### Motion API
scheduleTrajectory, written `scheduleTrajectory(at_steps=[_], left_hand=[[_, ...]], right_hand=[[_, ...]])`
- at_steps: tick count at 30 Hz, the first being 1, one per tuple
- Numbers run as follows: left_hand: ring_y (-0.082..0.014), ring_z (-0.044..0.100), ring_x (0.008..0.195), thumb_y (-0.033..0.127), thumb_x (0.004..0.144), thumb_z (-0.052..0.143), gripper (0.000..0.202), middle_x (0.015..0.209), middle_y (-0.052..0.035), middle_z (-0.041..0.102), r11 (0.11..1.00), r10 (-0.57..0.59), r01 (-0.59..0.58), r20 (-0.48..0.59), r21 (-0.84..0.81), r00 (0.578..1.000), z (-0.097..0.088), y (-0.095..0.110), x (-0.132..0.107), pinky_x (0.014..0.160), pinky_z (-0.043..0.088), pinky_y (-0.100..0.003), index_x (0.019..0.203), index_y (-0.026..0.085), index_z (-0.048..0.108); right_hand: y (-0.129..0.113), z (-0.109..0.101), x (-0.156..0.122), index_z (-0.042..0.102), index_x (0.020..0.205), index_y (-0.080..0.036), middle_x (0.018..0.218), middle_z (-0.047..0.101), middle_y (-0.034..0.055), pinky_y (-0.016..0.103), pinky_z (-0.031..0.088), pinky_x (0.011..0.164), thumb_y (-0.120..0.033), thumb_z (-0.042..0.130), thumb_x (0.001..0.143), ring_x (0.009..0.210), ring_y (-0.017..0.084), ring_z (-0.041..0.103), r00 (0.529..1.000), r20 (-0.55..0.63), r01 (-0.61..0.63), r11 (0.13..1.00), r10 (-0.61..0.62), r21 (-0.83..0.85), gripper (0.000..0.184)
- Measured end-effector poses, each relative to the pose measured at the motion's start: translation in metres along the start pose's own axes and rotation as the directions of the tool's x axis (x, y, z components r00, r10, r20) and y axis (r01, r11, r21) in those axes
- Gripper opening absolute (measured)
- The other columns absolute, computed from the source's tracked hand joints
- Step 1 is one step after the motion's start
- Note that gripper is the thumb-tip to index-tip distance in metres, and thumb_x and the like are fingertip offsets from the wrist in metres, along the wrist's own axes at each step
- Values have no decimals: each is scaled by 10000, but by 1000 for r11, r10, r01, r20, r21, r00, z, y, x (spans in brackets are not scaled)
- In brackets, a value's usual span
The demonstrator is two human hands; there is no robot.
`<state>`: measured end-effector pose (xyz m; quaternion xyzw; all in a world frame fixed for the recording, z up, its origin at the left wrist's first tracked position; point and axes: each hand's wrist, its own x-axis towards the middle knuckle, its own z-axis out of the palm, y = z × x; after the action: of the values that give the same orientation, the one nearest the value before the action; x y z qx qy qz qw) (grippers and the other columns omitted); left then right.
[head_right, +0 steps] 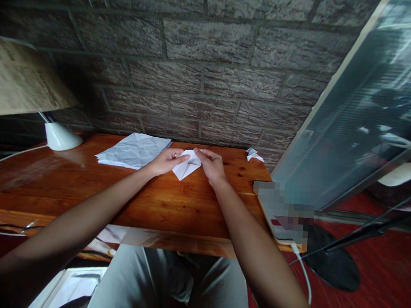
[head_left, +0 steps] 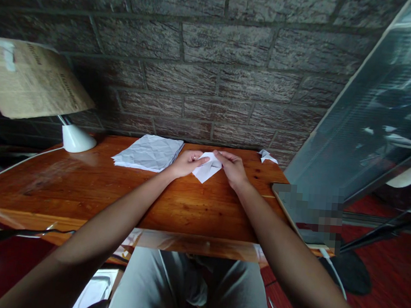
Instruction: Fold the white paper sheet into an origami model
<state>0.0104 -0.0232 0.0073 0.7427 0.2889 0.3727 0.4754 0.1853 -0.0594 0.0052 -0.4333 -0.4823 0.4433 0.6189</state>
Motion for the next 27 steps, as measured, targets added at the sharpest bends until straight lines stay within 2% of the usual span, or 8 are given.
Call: scheduleTrajectory(at_steps=[6,11,14,17,20,24,26,27], left_hand=[[-77,434,349,733,790,657,566,531,25,548,991,-52,58,-50,119,997,0,-4,-3,324,264,-227,683,182,589],[-87,457,357,692,836,635,511,535,33,553,986,26,-2,-139,167,990,-5,-9,-3,335,289,-229,712,197,606],[-89,454,373,669,832,657,483,532,35,563,988,58,-31,-178,153,982,-7,-9,-2,360,288,-231,735,197,625],[-109,514,459,705,802,657,539,560,12,596,998,36,-32,-62,63,997,-8,-8,0,437,349,-233,706,176,625],[-108,519,547,727,785,649,586,609,3,616,997,69,-67,-49,32,996,-8,-11,2,523,375,-229,718,146,666],[-113,514,592,712,797,645,580,627,7,617,990,112,-98,-143,101,983,-9,-14,4,551,375,-231,711,139,676],[-124,542,623,721,823,608,591,654,0,630,991,122,-106,-215,83,969,-9,-15,5,573,411,-236,733,142,687],[-129,551,618,735,818,601,608,645,-4,623,995,97,-89,-217,48,971,-10,-14,5,566,425,-239,722,141,684]], right_hand=[[-4,-4,2,774,732,-180,747,748,24,269,456,662,-591,861,576,648,125,586,1000,-5,22,999,-22,27,449],[-1,-10,2,801,794,-182,745,747,28,237,396,589,-560,898,532,628,108,571,985,137,-96,991,109,-98,470],[0,-13,3,800,754,-171,696,730,27,241,376,579,-554,898,539,604,102,543,978,185,-60,983,92,-172,449],[-1,-14,3,800,741,-172,674,718,19,249,376,586,-550,888,567,599,99,533,982,175,-34,982,68,-187,425],[-2,-14,1,800,741,-169,661,707,18,243,371,571,-558,886,574,599,100,531,983,167,-38,980,72,-194,432],[-1,-14,4,803,788,-176,684,710,22,220,379,553,-587,866,604,613,96,557,981,159,-83,983,109,-162,455],[-2,-15,12,800,789,-175,697,715,24,211,390,558,-546,890,584,630,95,579,969,180,-137,976,167,-169,433],[-4,-15,18,794,770,-171,689,709,19,207,385,551,-516,905,570,621,88,571,968,182,-142,973,175,-183,414]])
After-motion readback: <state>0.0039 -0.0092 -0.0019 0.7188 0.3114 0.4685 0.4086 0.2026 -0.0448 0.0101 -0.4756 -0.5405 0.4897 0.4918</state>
